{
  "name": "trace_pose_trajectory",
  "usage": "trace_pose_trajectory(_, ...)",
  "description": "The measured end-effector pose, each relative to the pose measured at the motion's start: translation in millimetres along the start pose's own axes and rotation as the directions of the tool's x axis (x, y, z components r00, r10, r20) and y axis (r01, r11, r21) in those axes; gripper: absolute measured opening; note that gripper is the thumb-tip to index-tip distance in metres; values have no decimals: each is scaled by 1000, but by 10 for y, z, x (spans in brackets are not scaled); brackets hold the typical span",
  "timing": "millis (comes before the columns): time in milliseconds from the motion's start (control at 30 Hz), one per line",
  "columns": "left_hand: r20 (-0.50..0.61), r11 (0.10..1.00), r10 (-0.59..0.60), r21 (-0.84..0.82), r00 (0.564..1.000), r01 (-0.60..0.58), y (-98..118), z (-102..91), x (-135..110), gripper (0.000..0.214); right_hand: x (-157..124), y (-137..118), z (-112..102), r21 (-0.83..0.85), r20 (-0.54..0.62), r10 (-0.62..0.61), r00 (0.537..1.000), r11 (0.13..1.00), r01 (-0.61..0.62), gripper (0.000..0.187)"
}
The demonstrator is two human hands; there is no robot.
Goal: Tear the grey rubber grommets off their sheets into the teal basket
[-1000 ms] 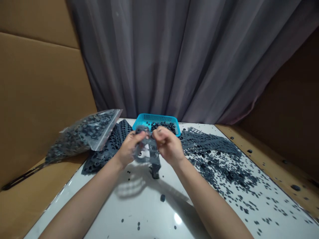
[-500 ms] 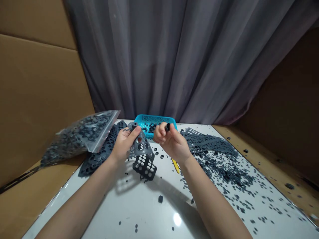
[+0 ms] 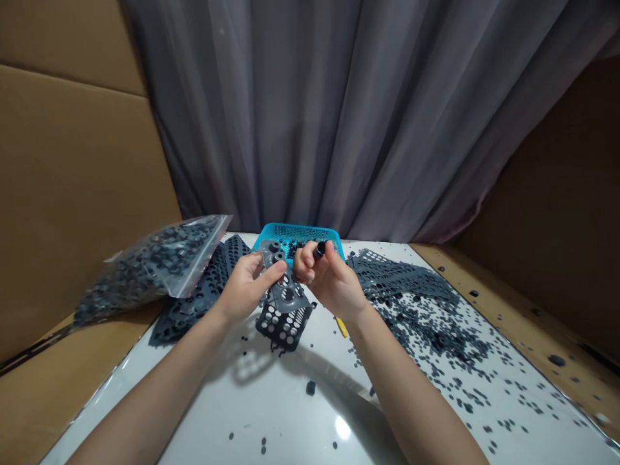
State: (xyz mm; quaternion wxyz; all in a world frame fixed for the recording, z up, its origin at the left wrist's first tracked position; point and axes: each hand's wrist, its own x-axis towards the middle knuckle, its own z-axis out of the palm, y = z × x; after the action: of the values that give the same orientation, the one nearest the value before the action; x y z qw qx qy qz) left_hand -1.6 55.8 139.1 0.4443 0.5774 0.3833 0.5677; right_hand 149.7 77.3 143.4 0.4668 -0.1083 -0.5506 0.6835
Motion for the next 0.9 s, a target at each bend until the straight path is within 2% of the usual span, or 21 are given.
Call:
trace_pose_trajectory(100, 58, 1000, 16, 0, 998, -16, -23, -22, -8, 30, 2, 4, -21, -99, -13, -32, 999, 995, 31, 42)
trace_pose_trajectory(167, 85, 998, 29, 47, 996, -33, -24, -33, -14, 29, -16, -15, -35, -282, -30, -103, 994, 955, 90, 42)
trace_pose_trajectory(233, 92, 984, 81, 150, 992, -94, -8, -43, -17, 27, -54, -57, -32, -543, -12, -179, 984, 827, 144, 36)
trace_pose_trajectory(333, 135, 900, 239, 342, 962, -271, 35, -60, -17, 21, -124, -139, 10, -844, 82, -207, 975, 505, 178, 23)
trace_pose_trajectory(400, 203, 806, 330, 448, 922, -387, 64, -73, -17, 19, -159, -182, 46, -919, 129, -196, 972, 345, 191, 18)
trace_pose_trajectory(433, 236, 759, 359, 489, 903, -430, 77, -79, -18, 18, -170, -197, 59, -936, 139, -191, 972, 296, 192, 16)
trace_pose_trajectory(500, 292, 680, 386, 550, 875, -484, 105, -91, -19, 17, -179, -216, 70, -951, 145, -164, 976, 251, 183, 16)
trace_pose_trajectory(567, 366, 628, 371, 578, 853, -521, 132, -102, -21, 16, -173, -221, 60, -947, 147, -107, 983, 273, 171, 20)
trace_pose_trajectory(633, 429, 629, 325, 568, 843, -531, 149, -111, -21, 14, -157, -203, 38, -919, 157, -54, 986, 358, 166, 26)
trace_pose_trajectory(700, 445, 706, 269, 512, 854, -489, 142, -119, -20, 16, -135, -143, 19, -851, 157, -33, 987, 502, 152, 28)
trace_pose_trajectory(767, 397, 836, 218, 396, 892, -381, 98, -118, -16, 22, -106, -29, 17, -712, 104, -50, 993, 694, 109, 28)
trace_pose_trajectory(833, 318, 946, 155, 224, 935, -233, 20, -105, -8, 30, -69, 120, 33, -469, 5, -62, 998, 881, 57, 27)
trace_pose_trajectory(900, 219, 995, 85, 38, 972, -95, -73, -73, 6, 33, -26, 254, 55, -202, -90, -48, 995, 979, 29, 26)
